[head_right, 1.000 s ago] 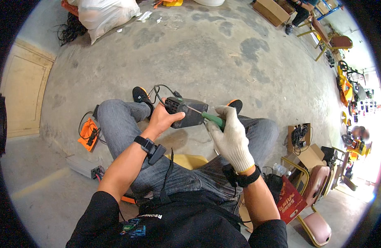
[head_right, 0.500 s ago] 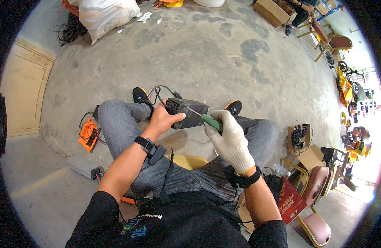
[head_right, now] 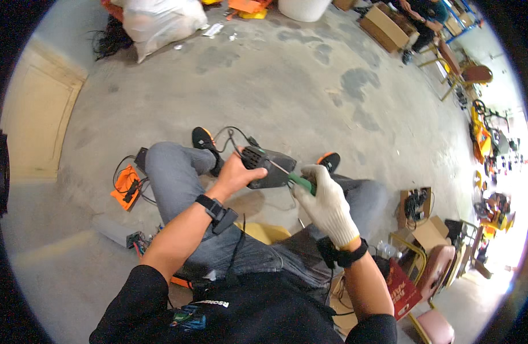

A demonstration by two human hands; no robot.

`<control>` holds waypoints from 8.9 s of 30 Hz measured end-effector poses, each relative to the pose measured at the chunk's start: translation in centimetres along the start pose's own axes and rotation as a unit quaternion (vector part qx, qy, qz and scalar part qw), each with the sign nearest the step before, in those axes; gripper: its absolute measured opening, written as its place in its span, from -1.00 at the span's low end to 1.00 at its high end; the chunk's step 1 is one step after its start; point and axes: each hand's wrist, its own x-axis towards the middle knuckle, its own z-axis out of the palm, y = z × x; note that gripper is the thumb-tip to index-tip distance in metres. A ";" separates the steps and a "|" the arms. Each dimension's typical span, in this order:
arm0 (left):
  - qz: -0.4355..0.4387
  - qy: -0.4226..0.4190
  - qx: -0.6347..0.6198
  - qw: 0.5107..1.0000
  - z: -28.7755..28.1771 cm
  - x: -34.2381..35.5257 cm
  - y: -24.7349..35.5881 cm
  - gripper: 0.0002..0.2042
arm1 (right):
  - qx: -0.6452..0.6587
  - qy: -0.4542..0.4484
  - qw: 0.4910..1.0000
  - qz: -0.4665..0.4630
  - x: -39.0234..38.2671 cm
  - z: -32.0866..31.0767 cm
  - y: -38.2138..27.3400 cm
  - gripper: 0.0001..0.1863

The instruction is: Dismantling and inspecting a power supply unit and an orange plastic casing using a screwdriver.

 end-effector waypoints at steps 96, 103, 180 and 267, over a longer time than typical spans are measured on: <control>-0.027 -0.012 0.065 0.997 -0.6 -0.2 -0.6 -0.46 | -0.355 -0.186 0.909 -0.111 1.2 0.8 -1.4 -0.59; -0.028 -0.015 0.050 0.998 -0.6 -0.2 -0.7 -0.41 | -0.354 -0.162 0.911 -0.137 1.3 1.0 -0.9 -0.59; -0.051 -0.009 0.148 0.988 0.0 -0.3 -0.2 -0.15 | -0.219 -0.111 0.960 -0.138 1.1 1.4 -0.6 -0.73; -0.084 -0.104 -0.130 0.982 -0.8 0.1 2.0 -0.57 | 0.016 -0.056 0.998 -0.001 6.7 2.7 5.1 -0.57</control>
